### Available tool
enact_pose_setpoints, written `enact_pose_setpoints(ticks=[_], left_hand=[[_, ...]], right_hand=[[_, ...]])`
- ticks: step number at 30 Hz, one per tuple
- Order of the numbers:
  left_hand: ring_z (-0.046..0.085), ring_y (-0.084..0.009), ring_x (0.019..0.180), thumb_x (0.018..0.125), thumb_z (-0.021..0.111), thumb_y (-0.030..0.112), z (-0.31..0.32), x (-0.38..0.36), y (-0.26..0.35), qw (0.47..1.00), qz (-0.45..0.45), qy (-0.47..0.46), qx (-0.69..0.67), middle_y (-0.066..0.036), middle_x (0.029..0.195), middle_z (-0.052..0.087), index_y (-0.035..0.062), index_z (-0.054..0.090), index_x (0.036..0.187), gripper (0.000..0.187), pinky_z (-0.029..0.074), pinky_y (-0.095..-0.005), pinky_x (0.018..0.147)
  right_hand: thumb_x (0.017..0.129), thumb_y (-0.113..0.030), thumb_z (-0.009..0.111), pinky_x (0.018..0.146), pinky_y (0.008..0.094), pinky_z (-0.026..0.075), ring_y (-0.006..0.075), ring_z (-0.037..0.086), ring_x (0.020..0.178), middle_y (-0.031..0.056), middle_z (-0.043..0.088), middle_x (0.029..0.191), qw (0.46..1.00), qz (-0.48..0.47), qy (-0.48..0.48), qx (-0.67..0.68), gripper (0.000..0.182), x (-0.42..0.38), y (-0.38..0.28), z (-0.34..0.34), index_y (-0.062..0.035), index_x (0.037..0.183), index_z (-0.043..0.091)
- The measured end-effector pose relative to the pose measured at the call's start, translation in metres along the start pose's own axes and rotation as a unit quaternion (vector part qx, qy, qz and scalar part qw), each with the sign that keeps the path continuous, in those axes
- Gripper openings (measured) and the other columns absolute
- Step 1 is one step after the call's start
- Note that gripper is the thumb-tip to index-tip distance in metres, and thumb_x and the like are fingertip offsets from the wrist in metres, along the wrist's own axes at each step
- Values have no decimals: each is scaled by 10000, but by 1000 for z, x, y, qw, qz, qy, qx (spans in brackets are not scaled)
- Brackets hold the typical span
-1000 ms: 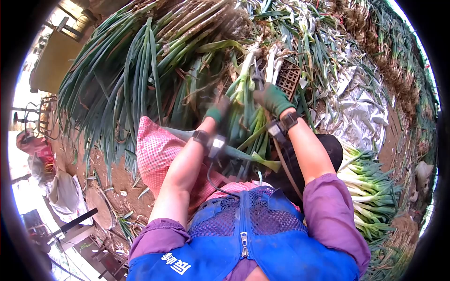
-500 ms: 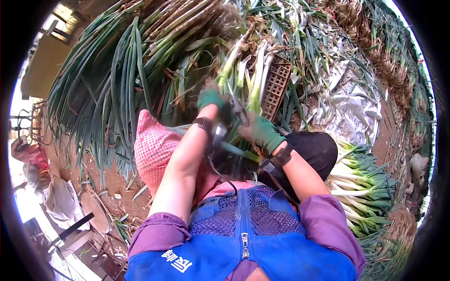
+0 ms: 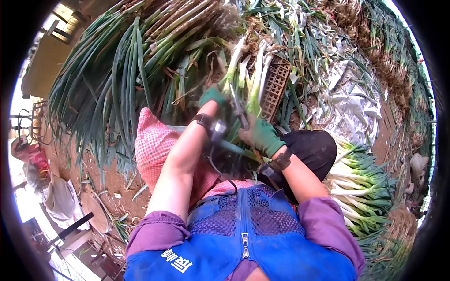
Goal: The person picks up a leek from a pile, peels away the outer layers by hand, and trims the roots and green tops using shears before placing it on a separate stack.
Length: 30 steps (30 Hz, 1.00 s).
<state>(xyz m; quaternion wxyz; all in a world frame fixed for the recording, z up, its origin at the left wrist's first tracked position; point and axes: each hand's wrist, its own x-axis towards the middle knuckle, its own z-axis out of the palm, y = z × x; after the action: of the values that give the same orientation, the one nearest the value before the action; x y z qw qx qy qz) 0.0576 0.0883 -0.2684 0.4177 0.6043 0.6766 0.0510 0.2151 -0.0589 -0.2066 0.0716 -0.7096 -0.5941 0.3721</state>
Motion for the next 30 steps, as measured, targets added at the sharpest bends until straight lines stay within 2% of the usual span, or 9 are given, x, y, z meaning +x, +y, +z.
enact_pose_setpoints(ticks=[6,10,12,15,18,23,24,27,30], left_hand=[[686,-286,1038,657,793,377,21,9,-33,997,74,-10,-28,-174,1134,708,96,658,1259,678,514,-383,911],[705,-223,925,676,805,348,21,8,-33,991,88,-39,-96,-160,1090,718,34,664,1229,651,545,-348,816],[698,-210,900,698,807,303,19,6,-26,979,69,-78,-176,-147,1062,721,8,660,1213,611,549,-334,802],[687,-190,862,745,797,234,9,7,-26,940,52,-156,-298,-123,1018,724,-7,653,1207,540,555,-319,780],[684,-172,838,780,779,197,-3,5,-37,904,71,-252,-339,-101,988,721,8,653,1214,489,558,-313,762],[688,-164,791,777,782,203,-14,-18,-40,908,46,-253,-331,-89,947,720,15,669,1188,466,563,-314,701],[682,-159,790,766,789,204,-20,-37,-29,942,48,-209,-257,-79,939,719,25,673,1188,473,563,-311,711],[670,-155,818,761,784,204,7,-17,-62,941,87,-220,-244,-56,936,716,40,680,1185,466,560,-306,758],[670,-154,825,784,760,183,3,-44,-50,943,23,-224,-247,-59,950,715,43,673,1198,446,560,-314,765]], right_hand=[[825,-383,630,897,450,513,430,658,1020,302,670,1041,999,17,-21,-24,564,-13,-15,0,55,1171,545],[817,-366,629,876,456,516,426,660,983,298,669,1013,1000,3,2,-9,574,-13,-2,4,43,1209,536],[802,-330,627,821,465,518,425,670,880,266,678,924,1000,-2,21,-12,512,-13,-3,7,-12,1197,558],[813,-362,634,885,467,522,435,665,985,308,675,1005,1000,6,3,-2,630,-24,-12,-3,73,1252,514],[806,-345,635,884,468,521,440,662,983,302,676,1005,1000,7,16,23,599,-33,-16,-10,63,1230,524],[805,-332,640,795,444,551,388,693,852,238,699,928,997,-31,55,42,508,6,-3,-12,46,1138,578],[811,-328,632,759,437,554,376,687,807,228,696,908,999,-2,33,40,494,23,-7,-20,48,1129,587],[826,-336,620,674,400,548,312,664,707,183,678,835,996,71,5,61,450,74,-17,-45,44,1067,623],[834,-372,627,656,356,528,237,643,694,141,659,783,989,105,20,98,432,96,-15,-56,30,988,658]])
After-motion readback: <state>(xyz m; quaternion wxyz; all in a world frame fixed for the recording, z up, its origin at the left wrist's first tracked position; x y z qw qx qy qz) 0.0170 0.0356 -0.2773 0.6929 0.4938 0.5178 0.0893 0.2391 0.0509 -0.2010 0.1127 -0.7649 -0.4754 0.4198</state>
